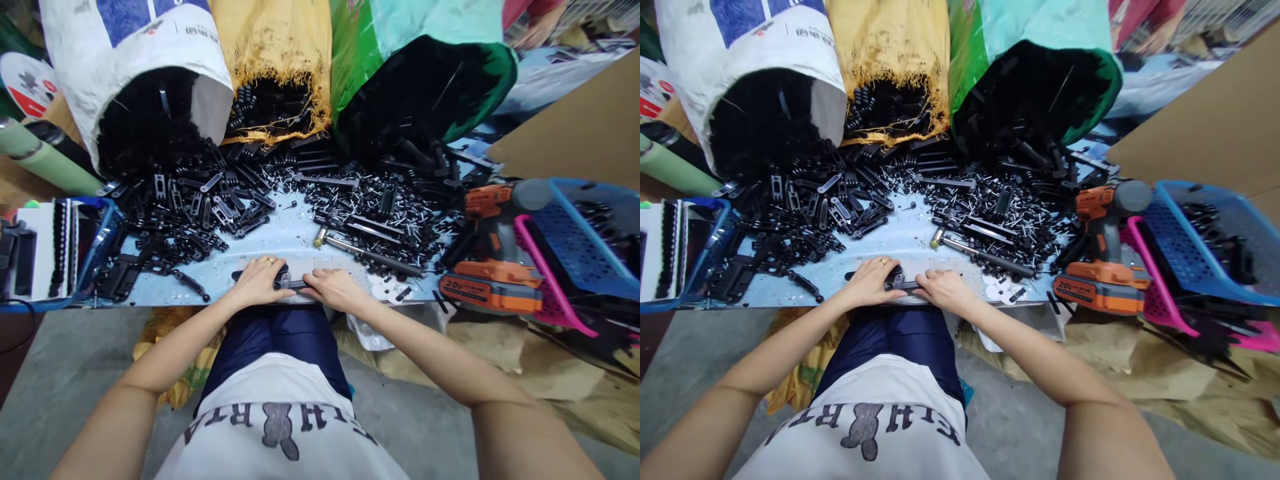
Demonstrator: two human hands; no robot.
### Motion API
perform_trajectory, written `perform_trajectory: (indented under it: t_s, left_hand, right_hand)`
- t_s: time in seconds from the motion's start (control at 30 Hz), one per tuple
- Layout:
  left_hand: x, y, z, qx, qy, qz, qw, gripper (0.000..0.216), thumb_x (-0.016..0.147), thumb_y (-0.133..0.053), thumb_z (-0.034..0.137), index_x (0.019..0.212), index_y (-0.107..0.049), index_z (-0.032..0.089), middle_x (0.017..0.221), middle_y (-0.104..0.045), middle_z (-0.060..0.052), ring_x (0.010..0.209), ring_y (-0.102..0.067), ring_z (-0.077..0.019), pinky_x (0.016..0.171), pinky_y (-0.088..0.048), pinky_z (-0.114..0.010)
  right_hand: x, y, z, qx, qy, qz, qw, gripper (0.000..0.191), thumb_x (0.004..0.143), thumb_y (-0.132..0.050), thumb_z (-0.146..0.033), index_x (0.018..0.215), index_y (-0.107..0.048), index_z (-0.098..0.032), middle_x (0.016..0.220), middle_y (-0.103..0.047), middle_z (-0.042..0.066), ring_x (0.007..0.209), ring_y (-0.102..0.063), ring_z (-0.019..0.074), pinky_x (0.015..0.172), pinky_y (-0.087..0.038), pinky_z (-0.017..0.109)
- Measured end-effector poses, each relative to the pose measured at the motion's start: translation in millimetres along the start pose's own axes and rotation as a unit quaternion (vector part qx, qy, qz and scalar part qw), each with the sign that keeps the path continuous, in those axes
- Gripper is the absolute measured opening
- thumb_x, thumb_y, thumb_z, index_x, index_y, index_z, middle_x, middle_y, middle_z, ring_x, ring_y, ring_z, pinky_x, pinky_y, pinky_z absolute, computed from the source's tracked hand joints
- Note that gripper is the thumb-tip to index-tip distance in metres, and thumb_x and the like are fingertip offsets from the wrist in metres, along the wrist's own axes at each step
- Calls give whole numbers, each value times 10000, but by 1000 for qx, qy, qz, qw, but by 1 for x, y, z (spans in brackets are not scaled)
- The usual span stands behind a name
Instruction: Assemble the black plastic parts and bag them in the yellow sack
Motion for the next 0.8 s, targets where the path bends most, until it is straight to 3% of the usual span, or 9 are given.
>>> perform_trajectory:
  t_s: [0.1, 0.33, 0.43, 0.53, 0.63, 0.73, 0.8]
  left_hand:
    - [-1, -2, -1, -6, -10, 19, 1000, 656, 708, -594, 640, 1139, -473, 161, 1040, -588, -111, 960, -560, -276, 822, -421, -387]
    - [-12, -9, -8, -27, -44, 80, 995, 428, 826, -522, 527, 1072, -499, 177, 988, -611, -90, 939, -591, -237, 786, -447, -329]
    - [-3, -5, -6, -16, -33, 39, 999, 504, 802, -528, 579, 1106, -497, 178, 987, -619, -88, 928, -593, -242, 772, -458, -334]
    - [38, 6, -6, -9, -52, 15, 999, 535, 841, -481, 563, 1213, -463, 179, 1129, -588, -112, 1053, -547, -253, 865, -438, -362]
    - [107, 19, -15, -3, 25, 81, 996, 367, 951, -339, 358, 1243, -474, 181, 1185, -565, -122, 1116, -510, -225, 935, -399, -368]
    - [169, 24, -22, 18, 91, 84, 992, 297, 915, -382, 164, 1147, -561, 114, 1114, -590, -165, 1086, -527, -249, 904, -419, -383]
    - [187, 25, -22, 22, 97, 80, 992, 263, 869, -413, 78, 1042, -611, 71, 1064, -602, -187, 1043, -552, -259, 869, -437, -372]
  right_hand:
    - [-3, 11, -7, -19, -21, 22, 999, 430, 957, -225, -489, 1031, -538, -203, 897, -604, 91, 769, -589, 199, 593, -295, 282]
    - [-4, 35, -16, -39, -32, 59, 997, 355, 965, -276, -423, 1065, -534, -200, 914, -598, 103, 804, -565, 203, 655, -295, 301]
    - [0, 27, -3, -33, -12, 56, 998, 364, 961, -291, -441, 1029, -546, -190, 894, -601, 87, 765, -556, 181, 640, -285, 293]
    - [1, 12, 15, -20, 9, 61, 998, 392, 945, -326, -481, 946, -573, -176, 867, -608, 72, 781, -551, 181, 647, -294, 288]
    - [6, 6, 34, -1, 9, 99, 995, 399, 924, -371, -506, 931, -593, -175, 889, -618, 80, 855, -538, 201, 701, -323, 294]
    - [26, 15, 57, 22, -60, 151, 986, 331, 950, -360, -399, 998, -587, -164, 945, -620, 93, 899, -521, 210, 756, -352, 297]
    - [51, 25, 74, 30, -123, 177, 976, 285, 951, -358, -321, 1053, -570, -160, 1006, -611, 103, 944, -511, 220, 780, -369, 297]
Point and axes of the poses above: each hand's wrist, its own x-axis towards the middle knuckle, its own y-axis out of the back of the hand, z = x × y, the point moved 1 cm from there along x, towards the middle knuckle
